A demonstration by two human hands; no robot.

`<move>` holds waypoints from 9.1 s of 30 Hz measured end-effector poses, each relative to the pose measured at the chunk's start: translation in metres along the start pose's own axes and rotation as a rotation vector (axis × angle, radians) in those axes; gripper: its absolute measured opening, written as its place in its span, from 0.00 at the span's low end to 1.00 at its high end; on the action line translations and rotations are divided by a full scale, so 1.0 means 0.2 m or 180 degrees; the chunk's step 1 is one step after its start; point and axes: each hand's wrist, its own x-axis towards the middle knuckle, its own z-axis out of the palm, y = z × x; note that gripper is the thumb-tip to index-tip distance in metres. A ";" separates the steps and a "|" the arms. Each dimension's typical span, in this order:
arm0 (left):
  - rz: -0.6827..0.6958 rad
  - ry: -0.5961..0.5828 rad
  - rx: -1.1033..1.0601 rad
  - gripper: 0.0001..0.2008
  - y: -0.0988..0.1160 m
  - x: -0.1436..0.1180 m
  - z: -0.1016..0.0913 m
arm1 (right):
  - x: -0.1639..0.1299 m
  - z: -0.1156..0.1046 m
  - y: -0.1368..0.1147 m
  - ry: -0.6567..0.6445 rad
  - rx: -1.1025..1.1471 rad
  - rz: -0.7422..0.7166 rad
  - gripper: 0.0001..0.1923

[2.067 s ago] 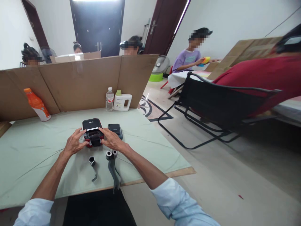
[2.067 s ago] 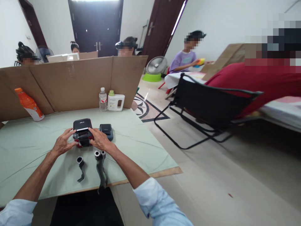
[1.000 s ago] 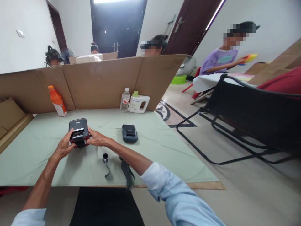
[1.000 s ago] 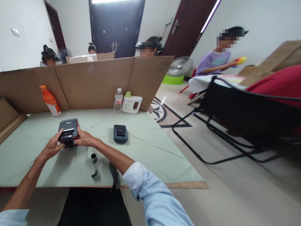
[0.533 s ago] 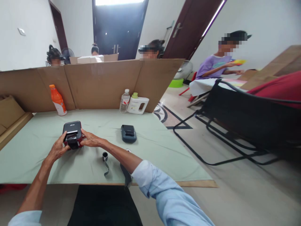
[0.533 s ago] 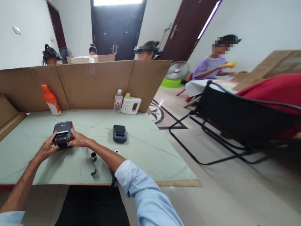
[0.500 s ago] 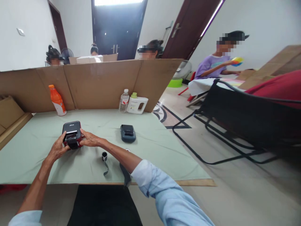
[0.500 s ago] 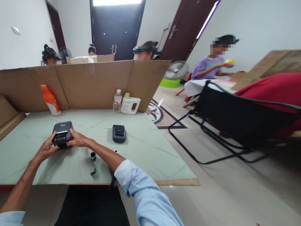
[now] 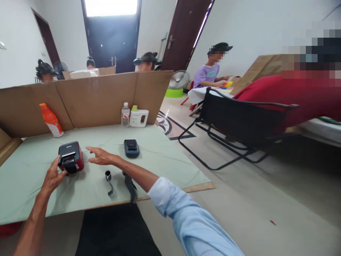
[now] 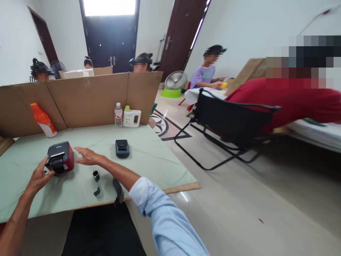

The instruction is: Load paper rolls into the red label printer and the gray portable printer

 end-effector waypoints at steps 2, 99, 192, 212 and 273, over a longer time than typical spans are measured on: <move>0.0136 0.0243 0.0083 0.38 0.04 -0.03 -0.01 | -0.12 -0.15 0.03 0.0458 -0.0165 0.0066 0.33; 0.0977 -0.1168 -0.0292 0.16 0.64 -0.16 0.42 | -0.88 -0.58 0.70 0.2099 -0.1354 0.1620 0.16; 0.0341 -0.1520 -0.0977 0.26 0.60 0.21 0.48 | -0.47 -0.28 0.56 0.0766 0.0565 0.1163 0.24; 0.0931 -0.1020 -0.0918 0.18 0.69 0.09 0.55 | -0.46 -0.30 0.53 0.0523 -0.0586 0.0668 0.35; -0.0160 -0.1097 -0.1710 0.18 0.52 0.41 0.72 | -0.40 -0.25 0.63 0.0553 -0.0041 0.0872 0.32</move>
